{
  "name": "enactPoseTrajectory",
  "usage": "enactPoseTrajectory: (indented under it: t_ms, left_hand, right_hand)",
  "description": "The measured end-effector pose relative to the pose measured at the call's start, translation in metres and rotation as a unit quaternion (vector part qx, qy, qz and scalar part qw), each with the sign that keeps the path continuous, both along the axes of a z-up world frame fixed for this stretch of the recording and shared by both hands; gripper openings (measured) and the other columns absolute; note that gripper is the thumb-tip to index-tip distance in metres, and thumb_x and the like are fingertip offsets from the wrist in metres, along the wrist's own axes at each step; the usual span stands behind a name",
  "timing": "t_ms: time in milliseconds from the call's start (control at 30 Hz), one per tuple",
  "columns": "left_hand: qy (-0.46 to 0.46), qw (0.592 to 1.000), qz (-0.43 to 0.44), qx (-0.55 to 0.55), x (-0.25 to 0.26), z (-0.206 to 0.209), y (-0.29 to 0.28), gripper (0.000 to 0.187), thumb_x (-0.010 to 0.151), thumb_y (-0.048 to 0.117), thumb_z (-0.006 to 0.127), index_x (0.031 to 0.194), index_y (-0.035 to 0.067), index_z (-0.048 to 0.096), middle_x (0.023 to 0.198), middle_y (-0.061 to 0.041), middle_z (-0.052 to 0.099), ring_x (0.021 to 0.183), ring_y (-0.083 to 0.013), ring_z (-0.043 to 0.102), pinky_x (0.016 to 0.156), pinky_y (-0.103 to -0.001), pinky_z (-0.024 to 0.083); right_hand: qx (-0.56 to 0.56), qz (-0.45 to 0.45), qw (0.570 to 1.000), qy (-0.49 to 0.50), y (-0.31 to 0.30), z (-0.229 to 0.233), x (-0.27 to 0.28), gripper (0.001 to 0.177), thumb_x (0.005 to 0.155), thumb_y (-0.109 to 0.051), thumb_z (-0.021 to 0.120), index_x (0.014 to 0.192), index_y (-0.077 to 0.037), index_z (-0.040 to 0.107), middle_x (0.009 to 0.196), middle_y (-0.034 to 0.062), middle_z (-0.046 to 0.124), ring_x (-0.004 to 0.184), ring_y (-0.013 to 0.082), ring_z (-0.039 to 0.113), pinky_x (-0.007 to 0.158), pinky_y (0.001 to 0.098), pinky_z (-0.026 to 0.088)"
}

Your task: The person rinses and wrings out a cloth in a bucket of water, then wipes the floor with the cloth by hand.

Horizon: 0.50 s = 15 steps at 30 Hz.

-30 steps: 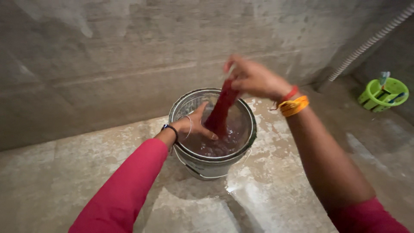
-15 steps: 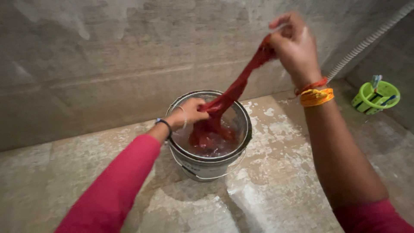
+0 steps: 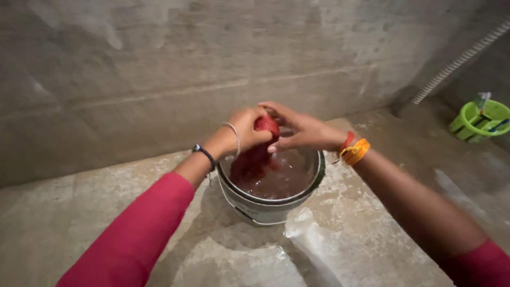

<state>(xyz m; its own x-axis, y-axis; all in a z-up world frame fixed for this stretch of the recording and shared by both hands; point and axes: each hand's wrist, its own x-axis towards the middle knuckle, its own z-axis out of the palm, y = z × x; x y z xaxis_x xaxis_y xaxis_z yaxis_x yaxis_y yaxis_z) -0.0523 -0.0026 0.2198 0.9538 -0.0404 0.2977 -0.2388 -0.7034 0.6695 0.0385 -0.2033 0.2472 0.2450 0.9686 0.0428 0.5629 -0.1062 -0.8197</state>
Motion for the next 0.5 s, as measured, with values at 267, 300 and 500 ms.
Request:
enactPoseTrajectory:
  t_ms: [267,300,500]
  left_hand:
    - [0.032,0.970,-0.012,0.241,-0.012,-0.055,0.004,0.029,0.079,0.019,0.076,0.102,0.003,0.070,0.116,-0.019,0.065,0.105,-0.0400,0.064,0.090,-0.049,0.053]
    - [0.033,0.970,-0.013,0.241,-0.016,-0.060,0.004,0.029,0.079,0.019,0.076,0.102,0.003,0.070,0.116,-0.019,0.065,0.105,-0.0400,0.064,0.090,-0.049,0.053]
    - [0.113,0.950,-0.018,0.291,-0.016,-0.095,-0.001,0.038,0.084,0.030,0.077,0.110,0.003,0.069,0.129,-0.016,0.058,0.119,-0.0380,0.058,0.094,-0.050,0.052]
  right_hand:
    - [-0.138,-0.051,0.938,-0.313,0.039,-0.085,0.024,0.024,0.084,-0.007,0.070,0.109,-0.008,0.069,0.110,0.0172,0.073,0.102,0.0322,0.070,0.087,0.0415,0.056]
    - [-0.139,-0.052,0.939,-0.311,0.040,-0.099,0.026,0.024,0.084,-0.007,0.070,0.109,-0.008,0.069,0.110,0.0172,0.073,0.102,0.0322,0.070,0.087,0.0415,0.056]
    - [-0.254,-0.111,0.948,-0.156,0.044,-0.162,0.011,0.024,0.097,-0.028,0.060,0.116,-0.016,0.068,0.113,0.0113,0.072,0.106,0.0331,0.068,0.091,0.0455,0.051]
